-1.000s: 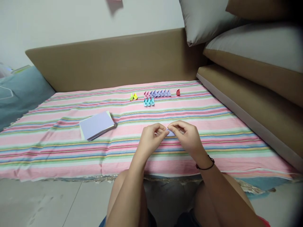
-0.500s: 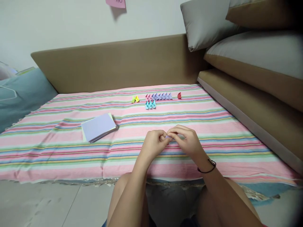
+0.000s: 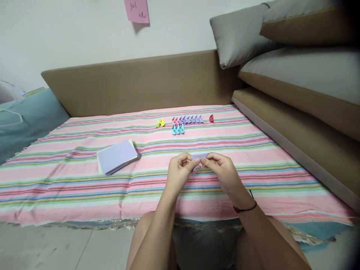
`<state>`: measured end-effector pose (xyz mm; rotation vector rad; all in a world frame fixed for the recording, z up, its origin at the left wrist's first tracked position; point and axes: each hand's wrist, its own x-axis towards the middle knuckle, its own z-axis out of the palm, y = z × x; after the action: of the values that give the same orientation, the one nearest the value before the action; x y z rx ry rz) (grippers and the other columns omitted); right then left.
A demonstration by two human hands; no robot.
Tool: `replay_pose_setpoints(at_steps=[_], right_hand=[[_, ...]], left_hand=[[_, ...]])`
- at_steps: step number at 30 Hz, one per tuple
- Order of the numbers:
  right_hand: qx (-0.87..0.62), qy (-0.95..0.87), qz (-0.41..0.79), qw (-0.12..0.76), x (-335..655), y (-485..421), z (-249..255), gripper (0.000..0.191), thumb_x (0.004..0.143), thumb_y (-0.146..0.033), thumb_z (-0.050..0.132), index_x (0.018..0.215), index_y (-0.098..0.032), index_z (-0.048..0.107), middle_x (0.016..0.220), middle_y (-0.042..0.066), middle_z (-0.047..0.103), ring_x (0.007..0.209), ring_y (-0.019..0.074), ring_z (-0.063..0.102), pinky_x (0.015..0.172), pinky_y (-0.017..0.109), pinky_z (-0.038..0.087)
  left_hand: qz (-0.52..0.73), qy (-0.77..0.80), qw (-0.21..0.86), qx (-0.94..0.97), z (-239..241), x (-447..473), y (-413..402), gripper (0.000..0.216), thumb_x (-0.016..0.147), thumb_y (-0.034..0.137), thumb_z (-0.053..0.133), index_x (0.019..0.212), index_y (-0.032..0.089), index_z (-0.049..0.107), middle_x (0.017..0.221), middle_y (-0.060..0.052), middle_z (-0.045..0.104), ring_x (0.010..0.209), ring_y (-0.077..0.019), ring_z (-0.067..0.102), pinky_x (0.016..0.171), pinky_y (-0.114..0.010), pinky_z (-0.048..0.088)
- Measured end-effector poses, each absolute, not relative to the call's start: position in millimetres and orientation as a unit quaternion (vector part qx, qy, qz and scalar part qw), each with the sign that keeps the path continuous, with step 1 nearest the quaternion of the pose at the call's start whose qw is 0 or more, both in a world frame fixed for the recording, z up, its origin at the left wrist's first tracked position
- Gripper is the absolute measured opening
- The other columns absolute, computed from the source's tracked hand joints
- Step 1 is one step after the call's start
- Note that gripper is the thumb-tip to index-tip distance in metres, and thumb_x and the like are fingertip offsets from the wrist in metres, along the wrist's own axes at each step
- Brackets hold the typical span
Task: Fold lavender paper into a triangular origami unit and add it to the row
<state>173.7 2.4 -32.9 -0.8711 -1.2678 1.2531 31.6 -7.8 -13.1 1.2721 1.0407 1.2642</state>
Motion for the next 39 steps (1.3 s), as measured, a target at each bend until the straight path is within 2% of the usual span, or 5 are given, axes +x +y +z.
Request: replay_pose_setpoints(at_steps=[11,22,26,29,39], right_hand=[[-0.372,-0.512,0.527,0.567,177.6,2.5,-30.6,0.025,0.069,-0.038,0.073,0.066,-0.018,0.058,0.061,-0.002,0.055,0.061,0.0121,0.053,0.062,0.026,0.045],[-0.349,-0.53,0.543,0.55,183.2,6.9,-33.6,0.025,0.079,-0.039,0.064,0.066,-0.018,0.062,0.066,0.001,0.059,0.066,0.0134,0.056,0.068,0.027,0.047],[-0.337,-0.509,0.567,0.553,188.3,6.6,-30.9,0.029,0.084,-0.044,0.056,0.079,-0.018,0.068,0.07,0.003,0.063,0.069,0.0146,0.059,0.068,0.029,0.048],[-0.348,-0.519,0.55,0.554,191.1,5.7,-28.4,0.025,0.079,-0.041,0.065,0.091,-0.019,0.069,0.074,0.002,0.065,0.071,0.0143,0.061,0.07,0.029,0.05],[-0.36,-0.534,0.534,0.548,192.7,6.8,-29.2,0.02,0.073,-0.036,0.07,0.083,-0.018,0.069,0.069,0.002,0.068,0.069,0.0161,0.065,0.072,0.033,0.054]], left_hand=[[0.502,0.44,0.492,0.559,-16.1,29.7,-5.7,0.032,0.069,0.038,0.072,0.059,0.014,0.052,0.054,0.0,0.058,0.05,-0.0092,0.049,0.051,-0.022,0.037],[0.482,0.443,0.514,0.555,-11.9,25.7,-7.4,0.032,0.068,0.038,0.073,0.058,0.014,0.053,0.053,0.0,0.06,0.048,-0.009,0.049,0.051,-0.022,0.037],[0.48,0.438,0.536,0.539,-9.8,23.9,-7.6,0.033,0.066,0.038,0.074,0.057,0.015,0.051,0.051,0.001,0.058,0.049,-0.0099,0.05,0.051,-0.023,0.038],[0.483,0.431,0.549,0.529,-8.4,22.8,-7.7,0.033,0.066,0.037,0.073,0.056,0.015,0.051,0.051,0.001,0.057,0.048,-0.0096,0.05,0.051,-0.022,0.037],[0.455,0.437,0.581,0.514,-8.7,20.8,-8.3,0.033,0.064,0.04,0.074,0.059,0.014,0.053,0.055,-0.002,0.06,0.05,-0.0102,0.052,0.052,-0.023,0.04]])
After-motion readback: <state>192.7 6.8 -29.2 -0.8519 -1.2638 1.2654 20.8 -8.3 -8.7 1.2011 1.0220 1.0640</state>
